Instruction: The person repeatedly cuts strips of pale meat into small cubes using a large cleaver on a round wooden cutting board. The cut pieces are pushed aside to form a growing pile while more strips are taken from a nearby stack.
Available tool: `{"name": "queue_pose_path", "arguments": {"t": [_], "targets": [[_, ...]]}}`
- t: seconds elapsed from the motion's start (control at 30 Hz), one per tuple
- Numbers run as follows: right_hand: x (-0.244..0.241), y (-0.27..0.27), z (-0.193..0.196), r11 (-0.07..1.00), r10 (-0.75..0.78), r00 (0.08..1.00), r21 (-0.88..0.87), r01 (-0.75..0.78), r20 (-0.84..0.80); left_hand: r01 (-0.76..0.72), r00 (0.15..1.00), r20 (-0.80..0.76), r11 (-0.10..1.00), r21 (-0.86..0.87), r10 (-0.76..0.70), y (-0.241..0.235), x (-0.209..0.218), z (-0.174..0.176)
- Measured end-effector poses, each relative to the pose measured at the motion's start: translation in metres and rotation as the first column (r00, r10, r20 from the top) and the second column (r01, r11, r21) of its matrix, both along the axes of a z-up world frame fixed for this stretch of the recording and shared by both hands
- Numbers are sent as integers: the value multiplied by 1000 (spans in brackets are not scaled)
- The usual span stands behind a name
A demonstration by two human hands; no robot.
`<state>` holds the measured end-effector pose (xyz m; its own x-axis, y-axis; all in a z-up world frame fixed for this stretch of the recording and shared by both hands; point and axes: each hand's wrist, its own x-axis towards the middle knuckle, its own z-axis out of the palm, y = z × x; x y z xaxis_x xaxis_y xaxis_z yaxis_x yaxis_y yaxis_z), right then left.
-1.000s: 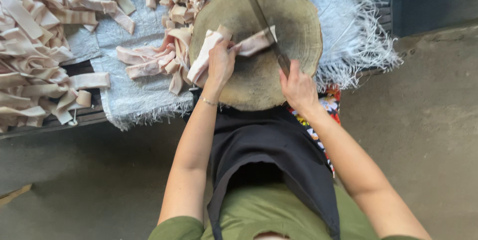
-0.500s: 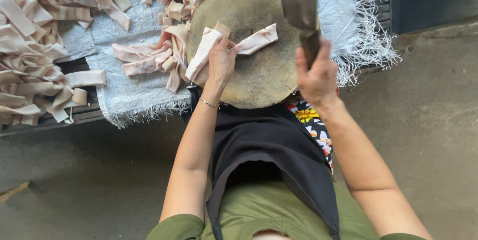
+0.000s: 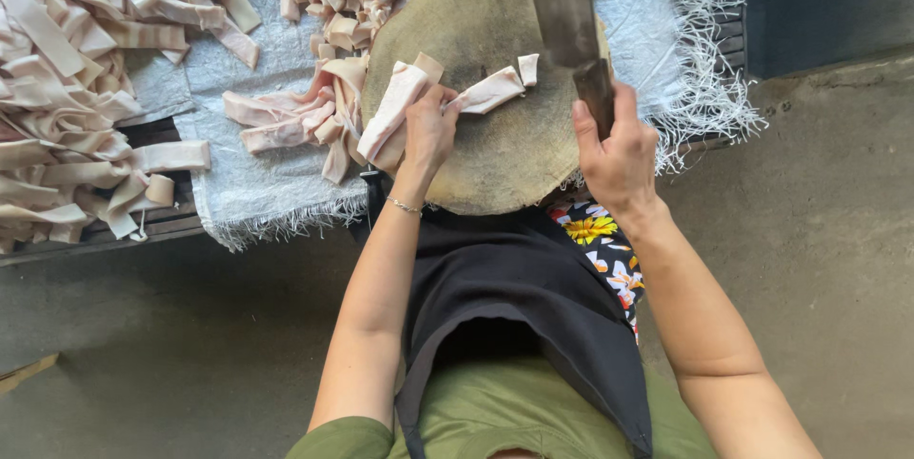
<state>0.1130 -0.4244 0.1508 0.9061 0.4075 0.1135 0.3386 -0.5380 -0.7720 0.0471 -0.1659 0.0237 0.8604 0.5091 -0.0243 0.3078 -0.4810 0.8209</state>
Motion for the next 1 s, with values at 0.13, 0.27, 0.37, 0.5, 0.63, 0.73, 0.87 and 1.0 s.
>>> {"name": "queue_pose_path", "arguments": {"t": [0.13,0.27,0.37,0.5,0.63,0.73,0.87,1.0], "targets": [[-7,11,-19,996,16,999,85,-18,29,-16,999,-40,1000,2,16,-4,6,4],[-19,25,-72,934,93,991,-336,-120,-95,2,1000,-25,998,58,0,-2,2,7],[-16,11,-78,950,98,985,-283,-134,-140,11,1000,-27,997,72,-9,3,-2,4],[-1,7,-45,993,34,990,-104,-48,-137,40,998,44,996,84,-44,5,-3,0],[-1,1,5,1000,7,995,-16,-9,-96,23,999,-48,1000,12,-23,-8,11,-1],[-10,5,10,998,-27,992,68,19,127,28,997,-72,998,53,-25,-9,16,9],[-26,21,-47,997,60,998,-52,-60,-7,18,985,-173,994,107,1,-14,10,14],[-16,16,-82,962,92,988,-246,-120,-122,30,998,-51,981,193,-20,-18,7,14]]}}
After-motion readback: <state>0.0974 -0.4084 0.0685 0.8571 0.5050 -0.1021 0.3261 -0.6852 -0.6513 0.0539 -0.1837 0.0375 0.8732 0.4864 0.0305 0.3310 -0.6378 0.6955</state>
